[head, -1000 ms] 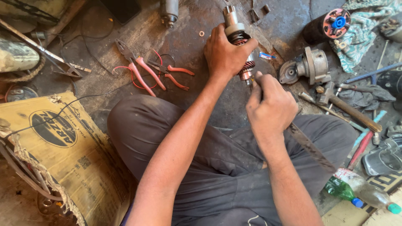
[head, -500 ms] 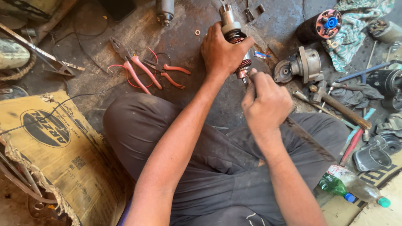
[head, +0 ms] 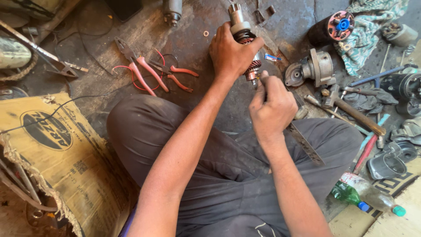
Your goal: The person sits on the floor and uses a metal file to smooth the copper windings on a motor rotor. They hold the rotor with one hand and file the surface with the other, rotating the rotor to access different sections.
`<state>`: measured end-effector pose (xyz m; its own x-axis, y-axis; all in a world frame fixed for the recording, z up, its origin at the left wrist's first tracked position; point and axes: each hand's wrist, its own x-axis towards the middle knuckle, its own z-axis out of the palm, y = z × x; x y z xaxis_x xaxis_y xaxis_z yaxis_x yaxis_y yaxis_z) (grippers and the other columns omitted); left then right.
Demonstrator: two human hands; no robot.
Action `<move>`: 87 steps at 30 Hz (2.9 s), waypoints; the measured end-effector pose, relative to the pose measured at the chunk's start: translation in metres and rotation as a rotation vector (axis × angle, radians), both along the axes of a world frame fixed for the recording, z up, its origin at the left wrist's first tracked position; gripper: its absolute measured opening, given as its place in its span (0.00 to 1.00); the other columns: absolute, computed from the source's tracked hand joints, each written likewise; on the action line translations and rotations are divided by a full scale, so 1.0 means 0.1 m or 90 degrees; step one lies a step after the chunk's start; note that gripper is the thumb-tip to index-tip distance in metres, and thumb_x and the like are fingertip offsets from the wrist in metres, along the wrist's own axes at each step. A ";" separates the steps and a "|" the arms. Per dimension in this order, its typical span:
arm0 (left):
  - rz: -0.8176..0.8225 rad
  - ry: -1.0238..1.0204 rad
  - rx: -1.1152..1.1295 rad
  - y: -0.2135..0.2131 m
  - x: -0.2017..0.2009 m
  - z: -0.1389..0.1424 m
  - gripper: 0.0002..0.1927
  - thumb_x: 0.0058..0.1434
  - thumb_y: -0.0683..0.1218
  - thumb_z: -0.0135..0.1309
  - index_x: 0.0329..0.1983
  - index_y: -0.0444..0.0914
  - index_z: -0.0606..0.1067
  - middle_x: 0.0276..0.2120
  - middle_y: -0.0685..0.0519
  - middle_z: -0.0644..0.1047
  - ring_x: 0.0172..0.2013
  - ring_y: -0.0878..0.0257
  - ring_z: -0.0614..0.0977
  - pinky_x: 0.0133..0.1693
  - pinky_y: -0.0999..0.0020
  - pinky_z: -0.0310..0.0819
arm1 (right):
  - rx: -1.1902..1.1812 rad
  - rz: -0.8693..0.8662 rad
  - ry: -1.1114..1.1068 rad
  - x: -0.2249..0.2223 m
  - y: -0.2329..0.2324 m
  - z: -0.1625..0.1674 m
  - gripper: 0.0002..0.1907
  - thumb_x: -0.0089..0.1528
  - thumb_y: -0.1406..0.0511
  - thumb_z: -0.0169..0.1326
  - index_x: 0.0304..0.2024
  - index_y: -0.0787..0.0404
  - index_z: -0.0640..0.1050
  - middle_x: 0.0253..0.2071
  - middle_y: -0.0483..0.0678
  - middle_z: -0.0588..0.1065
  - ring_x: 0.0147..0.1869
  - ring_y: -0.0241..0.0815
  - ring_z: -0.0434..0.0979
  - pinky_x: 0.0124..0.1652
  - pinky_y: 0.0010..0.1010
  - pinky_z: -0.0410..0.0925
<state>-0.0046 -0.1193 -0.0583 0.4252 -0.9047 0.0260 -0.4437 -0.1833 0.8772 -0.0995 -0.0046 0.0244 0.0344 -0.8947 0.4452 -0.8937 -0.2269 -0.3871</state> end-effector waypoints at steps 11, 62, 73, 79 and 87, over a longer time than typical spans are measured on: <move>-0.042 0.041 -0.034 0.00 0.06 -0.06 0.30 0.43 0.61 0.64 0.39 0.34 0.75 0.38 0.41 0.79 0.43 0.44 0.81 0.49 0.50 0.73 | 0.199 -0.149 -0.241 -0.29 -0.13 0.37 0.17 0.63 0.68 0.59 0.55 0.59 0.77 0.28 0.55 0.76 0.32 0.50 0.76 0.35 0.38 0.68; -0.053 0.066 -0.097 0.04 0.08 -0.08 0.26 0.48 0.58 0.64 0.39 0.34 0.75 0.38 0.42 0.78 0.44 0.44 0.80 0.51 0.49 0.72 | 0.069 0.011 0.137 -0.07 -0.11 0.30 0.03 0.65 0.65 0.60 0.38 0.57 0.80 0.34 0.49 0.79 0.32 0.55 0.77 0.32 0.44 0.66; -0.056 0.084 -0.105 0.04 0.08 -0.09 0.26 0.48 0.58 0.64 0.40 0.34 0.75 0.39 0.42 0.78 0.45 0.44 0.80 0.51 0.49 0.72 | 0.067 0.012 0.145 -0.06 -0.09 0.26 0.03 0.67 0.66 0.59 0.39 0.57 0.78 0.35 0.48 0.78 0.33 0.53 0.76 0.33 0.43 0.66; -0.061 0.090 -0.110 0.04 0.09 -0.09 0.27 0.48 0.58 0.63 0.41 0.34 0.75 0.39 0.42 0.78 0.45 0.44 0.80 0.51 0.49 0.72 | 0.077 0.013 0.128 -0.05 -0.09 0.25 0.03 0.65 0.65 0.59 0.41 0.56 0.80 0.34 0.48 0.78 0.33 0.54 0.77 0.32 0.43 0.65; -0.076 0.107 -0.121 0.06 0.12 -0.09 0.25 0.50 0.59 0.63 0.39 0.35 0.74 0.37 0.43 0.78 0.43 0.45 0.80 0.50 0.50 0.73 | 0.099 -0.019 0.052 -0.17 -0.05 0.41 0.06 0.67 0.64 0.60 0.46 0.57 0.80 0.39 0.49 0.80 0.39 0.53 0.81 0.37 0.41 0.70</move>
